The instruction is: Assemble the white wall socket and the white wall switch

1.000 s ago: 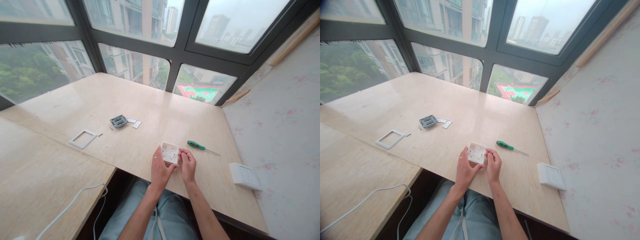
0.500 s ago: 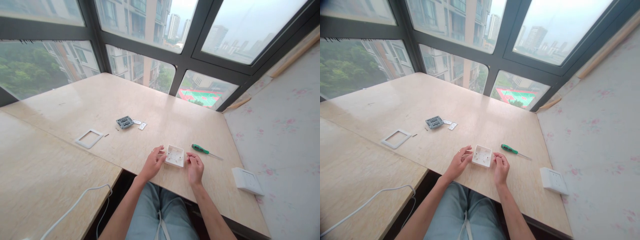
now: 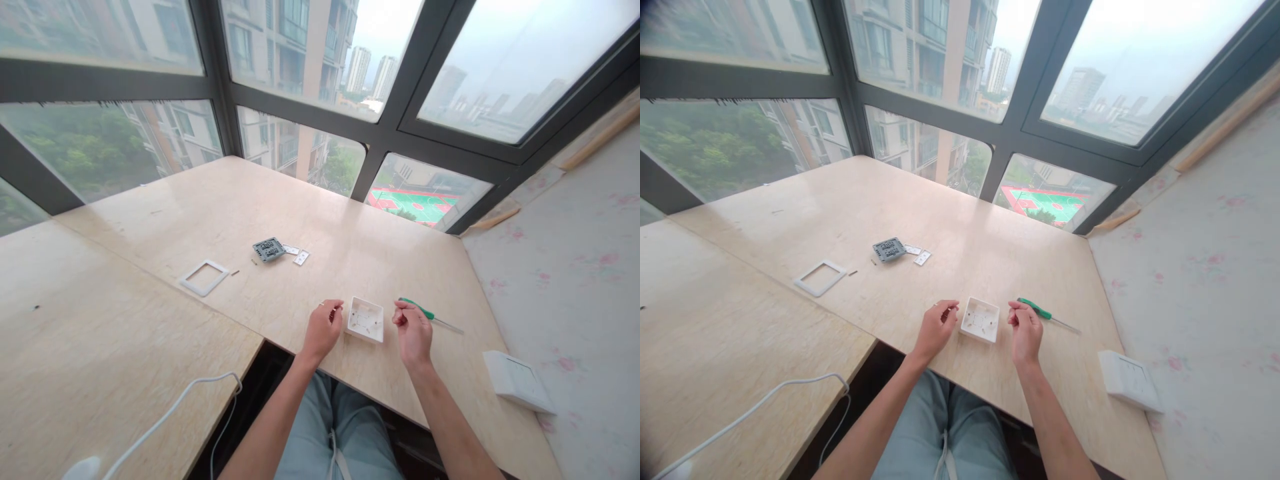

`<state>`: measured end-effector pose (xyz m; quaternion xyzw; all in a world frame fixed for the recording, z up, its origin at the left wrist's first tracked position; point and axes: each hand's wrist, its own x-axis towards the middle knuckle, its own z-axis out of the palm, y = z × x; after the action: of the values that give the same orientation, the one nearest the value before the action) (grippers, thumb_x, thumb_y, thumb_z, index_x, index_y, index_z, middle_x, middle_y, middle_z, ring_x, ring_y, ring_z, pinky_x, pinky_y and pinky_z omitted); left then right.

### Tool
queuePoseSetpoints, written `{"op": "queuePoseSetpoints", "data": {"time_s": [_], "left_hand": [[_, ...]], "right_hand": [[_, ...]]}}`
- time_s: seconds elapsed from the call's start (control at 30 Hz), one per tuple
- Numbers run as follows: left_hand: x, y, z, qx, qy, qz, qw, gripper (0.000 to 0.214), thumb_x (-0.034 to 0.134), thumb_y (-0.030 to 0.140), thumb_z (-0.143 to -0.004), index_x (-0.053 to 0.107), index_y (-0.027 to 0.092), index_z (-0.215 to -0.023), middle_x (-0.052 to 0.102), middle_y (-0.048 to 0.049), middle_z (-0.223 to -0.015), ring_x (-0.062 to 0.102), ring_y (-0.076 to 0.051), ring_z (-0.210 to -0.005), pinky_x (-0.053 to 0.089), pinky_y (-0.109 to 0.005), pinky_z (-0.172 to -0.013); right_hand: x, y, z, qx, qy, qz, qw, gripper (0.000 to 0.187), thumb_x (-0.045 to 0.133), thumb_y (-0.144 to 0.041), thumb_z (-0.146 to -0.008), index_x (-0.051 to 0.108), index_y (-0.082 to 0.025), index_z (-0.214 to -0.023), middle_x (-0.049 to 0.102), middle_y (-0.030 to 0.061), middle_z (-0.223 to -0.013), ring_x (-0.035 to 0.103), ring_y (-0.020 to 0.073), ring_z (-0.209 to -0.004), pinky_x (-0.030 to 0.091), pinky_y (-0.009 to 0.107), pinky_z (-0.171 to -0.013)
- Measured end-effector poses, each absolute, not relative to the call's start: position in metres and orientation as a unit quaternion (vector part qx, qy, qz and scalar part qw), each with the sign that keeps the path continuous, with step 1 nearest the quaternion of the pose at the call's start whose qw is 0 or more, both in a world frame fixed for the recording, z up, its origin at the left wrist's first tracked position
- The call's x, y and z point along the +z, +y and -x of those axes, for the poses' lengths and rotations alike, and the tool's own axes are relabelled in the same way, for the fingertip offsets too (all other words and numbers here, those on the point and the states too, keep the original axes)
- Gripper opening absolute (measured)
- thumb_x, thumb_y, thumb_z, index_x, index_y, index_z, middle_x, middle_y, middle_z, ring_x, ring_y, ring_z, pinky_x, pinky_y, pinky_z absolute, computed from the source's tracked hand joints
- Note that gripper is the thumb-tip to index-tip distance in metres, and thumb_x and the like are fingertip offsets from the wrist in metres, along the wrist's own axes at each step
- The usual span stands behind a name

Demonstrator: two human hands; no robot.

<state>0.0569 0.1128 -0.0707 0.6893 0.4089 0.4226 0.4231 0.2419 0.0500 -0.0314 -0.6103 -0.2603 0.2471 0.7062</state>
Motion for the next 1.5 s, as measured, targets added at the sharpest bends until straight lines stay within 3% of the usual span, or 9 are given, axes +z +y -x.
{"op": "queuePoseSetpoints", "data": {"time_s": [0.23, 0.43, 0.53, 0.7, 0.83, 1.0, 1.17, 1.37, 1.5], "left_hand": [[-0.066, 0.11, -0.061, 0.414, 0.435, -0.693, 0.399, 0.023, 0.051, 0.009, -0.086, 0.069, 0.017, -0.098, 0.074, -0.0062, -0.094, 0.068, -0.019, -0.087, 0.053, -0.033, -0.082], [-0.066, 0.107, -0.063, 0.407, 0.457, -0.691, 0.384, 0.021, 0.052, 0.01, -0.085, 0.068, 0.018, -0.096, 0.073, -0.0053, -0.091, 0.066, -0.018, -0.08, 0.051, -0.031, -0.077], [-0.065, 0.106, -0.063, 0.405, 0.461, -0.694, 0.377, 0.022, 0.051, 0.009, -0.084, 0.068, 0.018, -0.095, 0.073, -0.0047, -0.09, 0.065, -0.018, -0.08, 0.05, -0.031, -0.077], [-0.061, 0.105, -0.064, 0.399, 0.472, -0.695, 0.368, 0.019, 0.051, 0.008, -0.083, 0.067, 0.017, -0.087, 0.07, -0.0041, -0.083, 0.062, -0.017, -0.075, 0.046, -0.028, -0.072], [-0.057, 0.104, -0.065, 0.383, 0.496, -0.692, 0.359, 0.016, 0.05, 0.01, -0.083, 0.063, 0.017, -0.077, 0.065, -0.0032, -0.074, 0.057, -0.016, -0.068, 0.04, -0.027, -0.064], [-0.052, 0.104, -0.065, 0.365, 0.508, -0.69, 0.364, 0.015, 0.051, 0.011, -0.082, 0.061, 0.018, -0.073, 0.062, -0.0021, -0.07, 0.054, -0.015, -0.064, 0.037, -0.026, -0.06], [-0.053, 0.104, -0.065, 0.378, 0.499, -0.68, 0.381, 0.017, 0.051, 0.01, -0.082, 0.065, 0.018, -0.079, 0.067, -0.0038, -0.077, 0.06, -0.017, -0.071, 0.043, -0.027, -0.066], [-0.061, 0.105, -0.065, 0.411, 0.482, -0.664, 0.397, 0.021, 0.05, 0.011, -0.085, 0.068, 0.018, -0.093, 0.072, -0.0065, -0.091, 0.066, -0.019, -0.082, 0.05, -0.03, -0.075], [-0.061, 0.106, -0.064, 0.419, 0.474, -0.659, 0.408, 0.019, 0.051, 0.011, -0.085, 0.067, 0.017, -0.094, 0.072, -0.0068, -0.092, 0.066, -0.019, -0.081, 0.051, -0.031, -0.076]], "right_hand": [[0.003, 0.109, -0.214, 0.264, -0.406, 0.6, 0.636, 0.02, 0.053, -0.027, -0.075, 0.068, -0.017, -0.083, 0.059, -0.0012, -0.067, 0.052, 0.0121, -0.061, 0.043, 0.026, -0.06], [0.014, 0.195, -0.158, 0.306, -0.62, 0.565, 0.45, 0.031, 0.057, -0.025, -0.078, 0.065, -0.018, -0.107, 0.07, 0.0039, -0.091, 0.065, 0.0171, -0.083, 0.051, 0.032, -0.079], [0.006, 0.239, -0.129, 0.304, -0.699, 0.556, 0.332, 0.051, 0.066, -0.02, -0.072, 0.058, -0.015, -0.123, 0.07, 0.01, -0.108, 0.067, 0.0204, -0.09, 0.052, 0.038, -0.086], [-0.007, 0.296, -0.096, 0.261, -0.794, 0.521, 0.175, 0.085, 0.08, -0.019, -0.06, 0.047, -0.015, -0.139, 0.053, 0.0171, -0.142, 0.048, 0.0317, -0.132, 0.038, 0.044, -0.11], [-0.01, 0.326, -0.08, 0.222, -0.836, 0.496, 0.074, 0.108, 0.084, -0.019, -0.053, 0.033, -0.012, -0.149, 0.036, 0.0196, -0.155, 0.027, 0.0339, -0.147, 0.026, 0.043, -0.119], [-0.009, 0.347, -0.056, 0.184, -0.862, 0.472, -0.018, 0.095, 0.082, -0.015, -0.055, 0.043, -0.018, -0.142, 0.047, 0.0187, -0.148, 0.036, 0.0366, -0.142, 0.026, 0.053, -0.117], [0.001, 0.352, -0.045, 0.161, -0.876, 0.452, -0.044, 0.078, 0.083, -0.015, -0.052, 0.057, -0.018, -0.125, 0.062, 0.0177, -0.127, 0.056, 0.0392, -0.12, 0.037, 0.054, -0.106], [0.025, 0.324, -0.086, 0.17, -0.885, 0.432, 0.018, 0.08, 0.083, -0.032, -0.065, 0.05, -0.016, -0.135, 0.058, 0.0145, -0.13, 0.055, 0.0291, -0.121, 0.044, 0.037, -0.101], [0.037, 0.281, -0.136, 0.189, -0.858, 0.467, 0.104, 0.08, 0.084, -0.044, -0.065, 0.053, -0.016, -0.134, 0.062, 0.0136, -0.125, 0.057, 0.0301, -0.119, 0.045, 0.04, -0.101]]}}
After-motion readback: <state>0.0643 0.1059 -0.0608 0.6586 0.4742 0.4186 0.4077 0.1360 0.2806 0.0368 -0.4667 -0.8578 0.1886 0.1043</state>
